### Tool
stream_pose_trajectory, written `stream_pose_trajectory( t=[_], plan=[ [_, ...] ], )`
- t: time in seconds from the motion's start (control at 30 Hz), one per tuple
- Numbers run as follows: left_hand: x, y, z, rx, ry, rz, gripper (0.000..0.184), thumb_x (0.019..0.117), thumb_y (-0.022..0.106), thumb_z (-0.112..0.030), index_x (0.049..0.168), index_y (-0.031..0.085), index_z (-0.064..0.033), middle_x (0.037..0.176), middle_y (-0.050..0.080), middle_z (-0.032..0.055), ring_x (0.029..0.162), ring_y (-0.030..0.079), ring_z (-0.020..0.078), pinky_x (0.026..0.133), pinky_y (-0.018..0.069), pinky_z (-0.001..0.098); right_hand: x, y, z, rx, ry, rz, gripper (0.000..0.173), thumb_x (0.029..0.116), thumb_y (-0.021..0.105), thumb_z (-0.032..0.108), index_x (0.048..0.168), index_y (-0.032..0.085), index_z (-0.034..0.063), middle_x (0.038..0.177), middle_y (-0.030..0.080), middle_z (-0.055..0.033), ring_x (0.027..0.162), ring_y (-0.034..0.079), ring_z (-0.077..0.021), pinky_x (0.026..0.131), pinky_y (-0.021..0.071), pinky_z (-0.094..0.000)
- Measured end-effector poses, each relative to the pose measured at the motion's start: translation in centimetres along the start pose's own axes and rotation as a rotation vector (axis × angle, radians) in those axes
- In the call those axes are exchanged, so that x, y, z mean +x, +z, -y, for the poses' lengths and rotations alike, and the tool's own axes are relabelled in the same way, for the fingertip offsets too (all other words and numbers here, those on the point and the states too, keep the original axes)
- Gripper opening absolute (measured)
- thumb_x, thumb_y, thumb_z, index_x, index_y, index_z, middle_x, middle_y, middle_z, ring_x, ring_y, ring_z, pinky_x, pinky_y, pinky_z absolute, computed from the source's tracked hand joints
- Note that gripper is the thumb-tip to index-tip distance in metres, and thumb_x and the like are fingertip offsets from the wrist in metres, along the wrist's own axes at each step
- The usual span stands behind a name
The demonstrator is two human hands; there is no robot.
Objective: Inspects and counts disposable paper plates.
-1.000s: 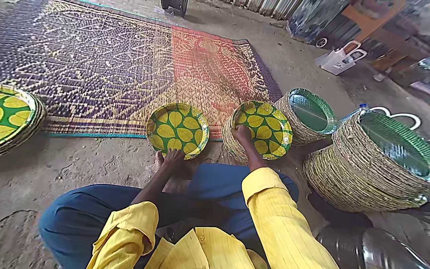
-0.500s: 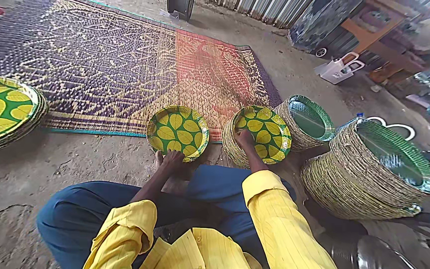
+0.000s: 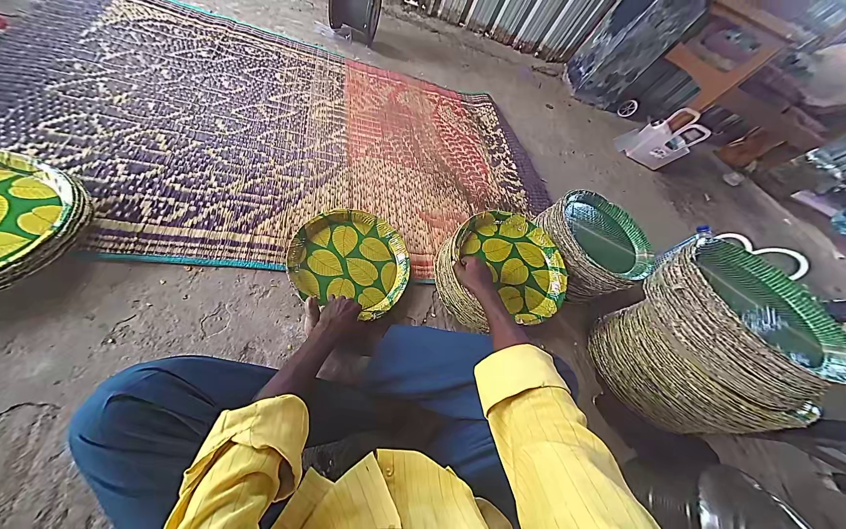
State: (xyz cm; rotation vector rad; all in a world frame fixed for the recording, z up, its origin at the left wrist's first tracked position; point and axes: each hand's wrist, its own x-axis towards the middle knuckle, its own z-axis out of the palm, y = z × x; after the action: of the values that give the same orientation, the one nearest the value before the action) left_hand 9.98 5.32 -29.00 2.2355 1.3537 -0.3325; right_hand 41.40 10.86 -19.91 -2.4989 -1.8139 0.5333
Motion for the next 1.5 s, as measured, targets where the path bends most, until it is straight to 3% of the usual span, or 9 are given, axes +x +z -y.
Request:
stream_pose_trajectory(
  t=[0.43, 0.57, 0.67, 0.73, 0.83, 0.93, 1.07, 1.2, 1.5],
  plan=[
    [-0.1, -0.3, 0.6, -0.034, 0.047, -0.006, 0.029, 0.1011, 0.055, -0.009, 0.127, 0.067, -0.0034, 0.13, 0.064, 0.0238, 0.127, 0.057, 0.0449, 0.11, 0.0378, 0.0657, -2.5, -2.8, 3.6, -0.098, -0.045, -0.229, 0.036, 0.1085, 0.042, 0.019, 0.122, 0.068, -0.0029, 0.127, 0.066, -0.0249, 0.12, 0.064, -0.0411, 0.099, 0.0497, -0.0585],
    [-1.4, -1.9, 1.9, -0.216, 0.295, -0.81, 0.026, 0.0965, 0.061, -0.018, 0.109, 0.075, -0.0001, 0.099, 0.074, 0.0204, 0.099, 0.071, 0.0389, 0.093, 0.0524, 0.0582, -6.4, 0.1, 9.2, -0.05, -0.502, -0.479, 0.023, 0.101, 0.055, 0.009, 0.105, 0.071, -0.0067, 0.105, 0.069, -0.0266, 0.093, 0.071, -0.043, 0.079, 0.057, -0.0587],
    [-2.0, -4.6, 1.8, -0.174, 0.341, -1.247, 0.025, 0.091, 0.058, -0.013, 0.101, 0.075, 0.001, 0.095, 0.073, 0.0189, 0.092, 0.071, 0.0378, 0.088, 0.0535, 0.0549, -7.8, 6.3, 13.8, -0.065, -0.697, -0.16, 0.025, 0.1012, 0.056, 0.007, 0.117, 0.072, -0.0029, 0.121, 0.069, -0.0227, 0.109, 0.068, -0.0395, 0.093, 0.0533, -0.0557],
    [-2.5, -4.3, 1.8, -0.123, 0.291, -1.086, 0.024, 0.0939, 0.058, -0.012, 0.105, 0.075, 0.0008, 0.1, 0.073, 0.0199, 0.099, 0.07, 0.0396, 0.092, 0.0518, 0.0574, -7.7, 10.0, 15.1, -0.146, -0.719, 0.14, 0.031, 0.102, 0.05, 0.006, 0.126, 0.067, -0.0037, 0.133, 0.064, -0.0241, 0.119, 0.063, -0.0411, 0.099, 0.049, -0.0567],
    [-2.2, -2.4, 2.5, -0.05, 0.04, -0.388, 0.034, 0.1042, 0.052, -0.022, 0.127, 0.068, -0.0017, 0.123, 0.067, 0.0238, 0.121, 0.061, 0.042, 0.108, 0.04, 0.0601, -6.9, 11.6, 13.9, -0.204, -0.726, 0.385, 0.03, 0.1047, 0.051, 0.013, 0.124, 0.066, -0.004, 0.132, 0.062, -0.0263, 0.121, 0.061, -0.0434, 0.102, 0.0461, -0.0597],
    [-1.0, -1.7, 1.4, 0.092, -0.124, 0.044, 0.033, 0.1055, 0.053, -0.022, 0.127, 0.067, -0.0011, 0.131, 0.063, 0.0263, 0.13, 0.054, 0.0453, 0.117, 0.0297, 0.0626, -5.2, 7.9, 9.7, 0.052, -0.567, 0.055, 0.032, 0.1045, 0.057, 0.024, 0.117, 0.072, -0.0012, 0.119, 0.07, -0.0214, 0.113, 0.067, -0.0368, 0.099, 0.0518, -0.0549],
    [-1.2, -2.7, 0.0, 0.096, -0.13, 0.078, 0.046, 0.1052, 0.05, -0.039, 0.123, 0.067, -0.0006, 0.123, 0.067, 0.0272, 0.123, 0.06, 0.0459, 0.114, 0.0308, 0.0653, -1.4, 1.7, 3.3, 0.169, -0.135, -0.45, 0.045, 0.0973, 0.071, 0.035, 0.127, 0.066, 0.0008, 0.128, 0.061, -0.0268, 0.117, 0.062, -0.0443, 0.091, 0.0526, -0.062],
    [-1.0, -1.9, 0.3, 0.077, -0.124, 0.043, 0.043, 0.1044, 0.052, -0.037, 0.119, 0.067, 0.0007, 0.122, 0.067, 0.026, 0.121, 0.06, 0.0452, 0.111, 0.0337, 0.064, 0.8, 1.6, -1.4, 0.343, 0.137, -0.195, 0.05, 0.0955, 0.073, 0.043, 0.119, 0.07, -0.0009, 0.119, 0.067, -0.0274, 0.109, 0.065, -0.0426, 0.093, 0.0503, -0.0616],
    [-1.2, -1.7, 0.6, 0.059, -0.129, 0.036, 0.044, 0.1037, 0.052, -0.039, 0.12, 0.068, -0.0018, 0.123, 0.067, 0.0243, 0.121, 0.061, 0.0433, 0.11, 0.0361, 0.0635, 0.6, 1.4, -1.5, 0.2, 0.004, -0.123, 0.034, 0.1026, 0.062, 0.032, 0.106, 0.074, -0.0003, 0.106, 0.072, -0.0263, 0.103, 0.068, -0.0445, 0.089, 0.0509, -0.065]
  ],
)
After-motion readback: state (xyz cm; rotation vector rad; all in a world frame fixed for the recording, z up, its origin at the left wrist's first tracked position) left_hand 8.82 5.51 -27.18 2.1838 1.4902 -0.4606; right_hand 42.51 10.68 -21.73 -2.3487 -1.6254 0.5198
